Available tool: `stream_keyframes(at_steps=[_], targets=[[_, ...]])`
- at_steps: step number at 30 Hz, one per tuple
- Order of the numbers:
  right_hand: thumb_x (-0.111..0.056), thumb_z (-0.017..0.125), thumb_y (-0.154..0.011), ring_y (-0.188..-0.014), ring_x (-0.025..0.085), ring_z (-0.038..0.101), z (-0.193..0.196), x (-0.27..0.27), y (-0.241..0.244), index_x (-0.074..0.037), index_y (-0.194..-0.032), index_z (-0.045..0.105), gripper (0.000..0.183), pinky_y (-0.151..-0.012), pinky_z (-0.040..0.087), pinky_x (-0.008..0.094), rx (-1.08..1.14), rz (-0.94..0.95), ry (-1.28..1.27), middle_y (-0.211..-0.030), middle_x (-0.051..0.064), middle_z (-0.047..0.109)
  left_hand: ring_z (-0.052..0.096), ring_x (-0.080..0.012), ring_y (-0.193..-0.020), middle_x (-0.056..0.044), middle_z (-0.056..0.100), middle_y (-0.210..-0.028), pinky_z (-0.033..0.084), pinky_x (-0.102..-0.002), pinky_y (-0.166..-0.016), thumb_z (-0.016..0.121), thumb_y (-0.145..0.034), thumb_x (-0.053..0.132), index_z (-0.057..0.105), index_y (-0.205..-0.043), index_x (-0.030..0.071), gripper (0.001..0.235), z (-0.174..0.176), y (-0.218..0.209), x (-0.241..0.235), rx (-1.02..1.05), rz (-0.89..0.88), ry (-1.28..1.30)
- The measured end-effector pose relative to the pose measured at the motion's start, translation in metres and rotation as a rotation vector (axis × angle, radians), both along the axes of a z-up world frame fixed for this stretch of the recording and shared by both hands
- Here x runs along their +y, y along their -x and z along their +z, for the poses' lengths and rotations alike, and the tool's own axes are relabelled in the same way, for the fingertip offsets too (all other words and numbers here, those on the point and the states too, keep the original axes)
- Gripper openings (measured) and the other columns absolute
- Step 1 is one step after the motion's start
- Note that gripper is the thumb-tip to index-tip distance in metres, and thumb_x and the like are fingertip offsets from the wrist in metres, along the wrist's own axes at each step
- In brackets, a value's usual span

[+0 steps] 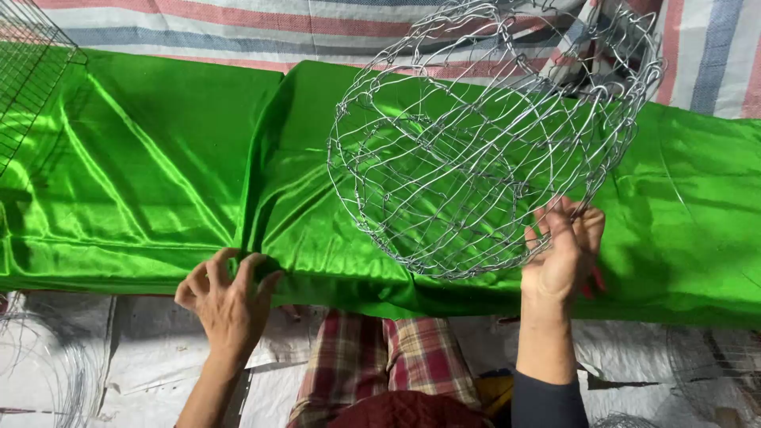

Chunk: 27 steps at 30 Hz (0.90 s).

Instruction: Inspecting and adjusting the structure of a wire mesh basket

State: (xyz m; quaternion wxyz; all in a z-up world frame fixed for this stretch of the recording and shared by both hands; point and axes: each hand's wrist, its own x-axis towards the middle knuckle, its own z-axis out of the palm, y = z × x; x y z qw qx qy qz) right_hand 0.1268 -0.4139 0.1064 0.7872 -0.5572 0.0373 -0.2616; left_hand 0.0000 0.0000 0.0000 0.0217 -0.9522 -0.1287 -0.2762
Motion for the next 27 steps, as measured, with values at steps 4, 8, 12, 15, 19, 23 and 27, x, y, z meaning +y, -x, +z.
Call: stream_keyframes(at_steps=[4,8,12,15,19,23,27], targets=[[-0.001,0.058,-0.088,-0.082,0.011,0.061,0.002,-0.001,0.001,-0.014,-0.103,0.053,0.021,-0.070,0.049,0.022,0.009,0.004,-0.017,-0.096,0.000,0.063,0.045,-0.0238,-0.115,0.004,0.061,-0.120,0.024,-0.047,-0.102,0.075,-0.093,0.039,0.074,-0.097,0.030,0.010,0.005,-0.003,-0.005,-0.056,-0.104,-0.013],[-0.004,0.061,-0.087,-0.088,0.013,0.063,0.005,0.001,0.003,-0.014,-0.103,0.053,0.021,-0.078,0.052,0.024,0.023,-0.023,0.045,-0.100,0.001,0.063,0.052,-0.0230,-0.112,0.002,0.067,-0.118,0.028,-0.046,-0.103,0.079,-0.091,0.029,0.065,-0.091,0.031,0.014,0.004,-0.001,0.011,-0.018,-0.109,-0.078],[-0.007,0.060,-0.085,-0.084,0.008,0.061,0.016,0.004,0.011,-0.018,-0.103,0.054,0.022,-0.069,0.045,0.024,0.134,-0.032,0.025,-0.096,-0.004,0.063,0.045,-0.0226,-0.119,0.005,0.063,-0.125,0.024,-0.045,-0.104,0.078,-0.095,0.040,0.072,-0.091,0.028,0.013,0.017,0.014,0.021,0.011,-0.041,-0.085],[-0.009,0.063,-0.085,-0.081,0.008,0.060,0.015,0.009,0.009,-0.017,-0.103,0.053,0.022,-0.065,0.045,0.021,0.065,0.001,0.010,-0.093,-0.002,0.063,0.045,-0.0294,-0.121,-0.003,0.059,-0.131,0.025,-0.048,-0.106,0.079,-0.092,0.033,0.071,-0.095,0.019,0.016,0.030,0.015,0.007,-0.006,-0.064,0.013],[-0.018,0.069,-0.084,-0.089,0.008,0.057,0.013,0.026,0.011,-0.020,-0.102,0.054,0.024,-0.078,0.040,0.029,0.176,-0.023,-0.014,-0.099,-0.005,0.062,0.047,-0.0279,-0.120,-0.006,0.061,-0.131,0.029,-0.049,-0.105,0.079,-0.088,0.043,0.069,-0.103,0.026,0.025,0.026,-0.009,-0.028,-0.092,-0.147,0.161],[-0.026,0.074,-0.097,-0.082,0.013,0.056,-0.012,0.038,0.012,-0.013,-0.112,0.053,0.029,-0.072,0.044,0.028,0.081,-0.105,0.297,-0.117,0.007,0.057,0.060,-0.0318,-0.109,-0.006,0.063,-0.121,0.042,-0.045,-0.094,0.084,-0.082,0.029,0.068,-0.117,0.025,0.039,0.040,-0.035,-0.088,-0.254,-0.431,0.465],[-0.034,0.061,-0.103,-0.115,0.031,0.060,-0.022,-0.002,0.030,-0.008,-0.141,0.036,0.053,-0.094,0.051,0.041,0.043,0.136,0.444,-0.142,0.018,0.046,0.062,-0.0352,-0.108,-0.013,0.065,-0.120,0.047,-0.048,-0.094,0.087,-0.079,0.033,0.069,-0.120,0.019,0.047,0.021,-0.042,-0.144,-0.331,-0.615,0.607]])
